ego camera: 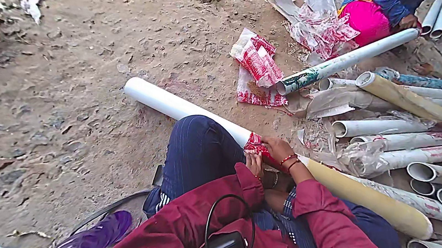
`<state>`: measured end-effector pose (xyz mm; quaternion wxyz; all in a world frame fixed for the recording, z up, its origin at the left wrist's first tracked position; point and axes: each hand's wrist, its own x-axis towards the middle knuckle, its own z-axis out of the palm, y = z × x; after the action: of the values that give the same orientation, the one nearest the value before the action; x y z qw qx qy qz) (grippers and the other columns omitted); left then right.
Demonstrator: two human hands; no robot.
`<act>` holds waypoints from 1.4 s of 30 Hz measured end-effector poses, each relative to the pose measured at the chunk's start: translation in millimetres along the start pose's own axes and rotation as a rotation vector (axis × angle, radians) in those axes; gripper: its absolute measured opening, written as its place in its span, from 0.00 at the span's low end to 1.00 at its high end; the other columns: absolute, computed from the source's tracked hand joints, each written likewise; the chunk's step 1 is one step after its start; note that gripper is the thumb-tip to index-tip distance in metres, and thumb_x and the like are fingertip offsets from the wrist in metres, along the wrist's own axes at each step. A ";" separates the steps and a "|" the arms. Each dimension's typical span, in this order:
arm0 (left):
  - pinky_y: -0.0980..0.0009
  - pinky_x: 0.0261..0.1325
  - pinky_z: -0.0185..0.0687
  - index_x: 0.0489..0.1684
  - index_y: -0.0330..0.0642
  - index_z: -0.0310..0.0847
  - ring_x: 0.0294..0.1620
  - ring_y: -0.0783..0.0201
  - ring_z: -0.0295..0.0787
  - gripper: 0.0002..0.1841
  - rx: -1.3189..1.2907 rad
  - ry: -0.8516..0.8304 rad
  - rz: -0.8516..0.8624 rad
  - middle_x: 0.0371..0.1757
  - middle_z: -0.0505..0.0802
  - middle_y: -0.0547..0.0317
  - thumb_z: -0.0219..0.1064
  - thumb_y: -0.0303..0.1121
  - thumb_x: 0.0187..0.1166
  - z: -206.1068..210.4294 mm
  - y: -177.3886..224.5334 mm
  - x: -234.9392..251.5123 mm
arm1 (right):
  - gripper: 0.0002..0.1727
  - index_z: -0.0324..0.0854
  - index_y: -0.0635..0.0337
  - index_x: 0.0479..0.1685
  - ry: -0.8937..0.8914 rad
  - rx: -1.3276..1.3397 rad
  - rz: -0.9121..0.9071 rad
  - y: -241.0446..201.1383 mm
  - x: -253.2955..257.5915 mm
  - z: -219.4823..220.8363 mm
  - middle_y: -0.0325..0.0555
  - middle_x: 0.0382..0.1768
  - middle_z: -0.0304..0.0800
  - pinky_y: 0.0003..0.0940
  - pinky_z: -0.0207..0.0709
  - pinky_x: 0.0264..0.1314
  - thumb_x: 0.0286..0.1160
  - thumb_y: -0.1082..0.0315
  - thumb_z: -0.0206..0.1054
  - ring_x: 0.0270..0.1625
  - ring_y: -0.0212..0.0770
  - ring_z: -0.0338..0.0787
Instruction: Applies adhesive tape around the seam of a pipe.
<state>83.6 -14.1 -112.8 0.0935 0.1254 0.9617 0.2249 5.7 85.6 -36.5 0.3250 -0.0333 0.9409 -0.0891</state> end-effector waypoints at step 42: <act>0.41 0.85 0.61 0.81 0.23 0.65 0.87 0.31 0.66 0.22 -0.054 -0.605 0.141 0.86 0.71 0.28 0.43 0.25 0.93 -77.0 -23.8 66.5 | 0.22 0.70 0.71 0.80 0.166 0.345 0.135 29.2 -30.9 36.1 0.70 0.64 0.87 0.54 0.74 0.76 0.95 0.70 0.46 0.68 0.64 0.88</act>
<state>-2.6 -47.5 -64.0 0.3628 0.2507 0.8729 0.2086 52.1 112.8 -51.2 0.2525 0.0934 0.9353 -0.2295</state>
